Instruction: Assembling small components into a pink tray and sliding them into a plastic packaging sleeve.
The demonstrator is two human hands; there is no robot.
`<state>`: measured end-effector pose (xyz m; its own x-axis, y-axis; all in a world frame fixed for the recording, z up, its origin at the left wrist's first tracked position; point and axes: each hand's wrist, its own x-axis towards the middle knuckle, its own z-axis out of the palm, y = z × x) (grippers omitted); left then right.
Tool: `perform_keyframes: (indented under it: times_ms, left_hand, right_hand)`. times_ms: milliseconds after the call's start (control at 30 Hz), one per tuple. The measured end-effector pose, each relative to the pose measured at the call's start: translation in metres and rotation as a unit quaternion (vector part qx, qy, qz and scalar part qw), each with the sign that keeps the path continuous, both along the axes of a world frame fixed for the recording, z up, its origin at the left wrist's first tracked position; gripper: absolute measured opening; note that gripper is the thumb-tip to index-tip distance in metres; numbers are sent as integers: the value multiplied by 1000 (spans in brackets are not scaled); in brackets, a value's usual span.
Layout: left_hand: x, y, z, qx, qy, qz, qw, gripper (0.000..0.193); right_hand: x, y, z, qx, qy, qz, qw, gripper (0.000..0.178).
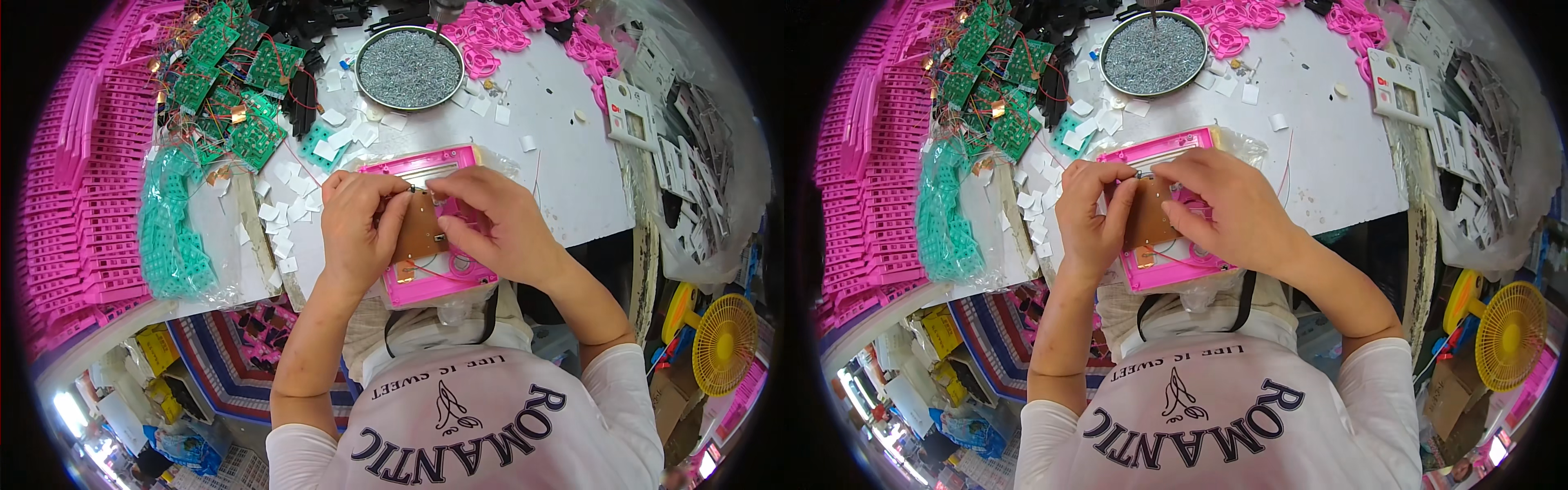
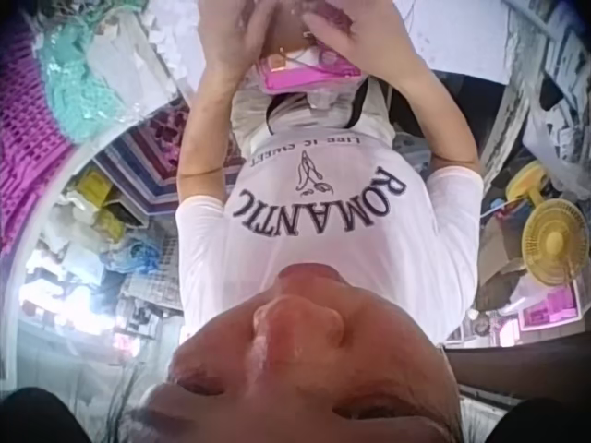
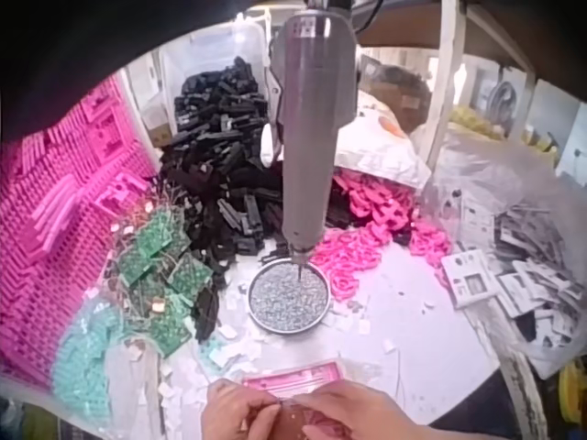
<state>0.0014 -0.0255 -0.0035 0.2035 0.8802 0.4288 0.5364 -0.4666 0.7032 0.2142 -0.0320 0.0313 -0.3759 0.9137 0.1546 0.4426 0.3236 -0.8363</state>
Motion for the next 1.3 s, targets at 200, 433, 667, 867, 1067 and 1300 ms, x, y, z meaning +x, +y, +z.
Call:
perform_keyframes:
  times_ms: [200,433,667,867,1067,1300]
  left_hand:
    - [-7,3,-6,30,-45,-25,998,14]
    - [-6,3,-7,25,-71,-28,997,12]
    - [-8,2,-12,21,-81,-15,996,11]
    - [-9,3,-5,30,-46,-66,996,12]
    - [-9,0,-1,21,-11,-47,999,14]
    - [-5,-4,10,33,-24,3,999,15]
  right_hand:
    - [4,6,-4,-190,143,63,969,39]
    - [3,6,-10,-151,157,57,974,49]
    - [4,-2,1,-175,118,77,975,53]
    - [2,5,-13,-197,179,113,957,53]
    - [40,26,1,-125,90,-74,985,45]
    - [174,127,-18,222,-307,-264,887,29]
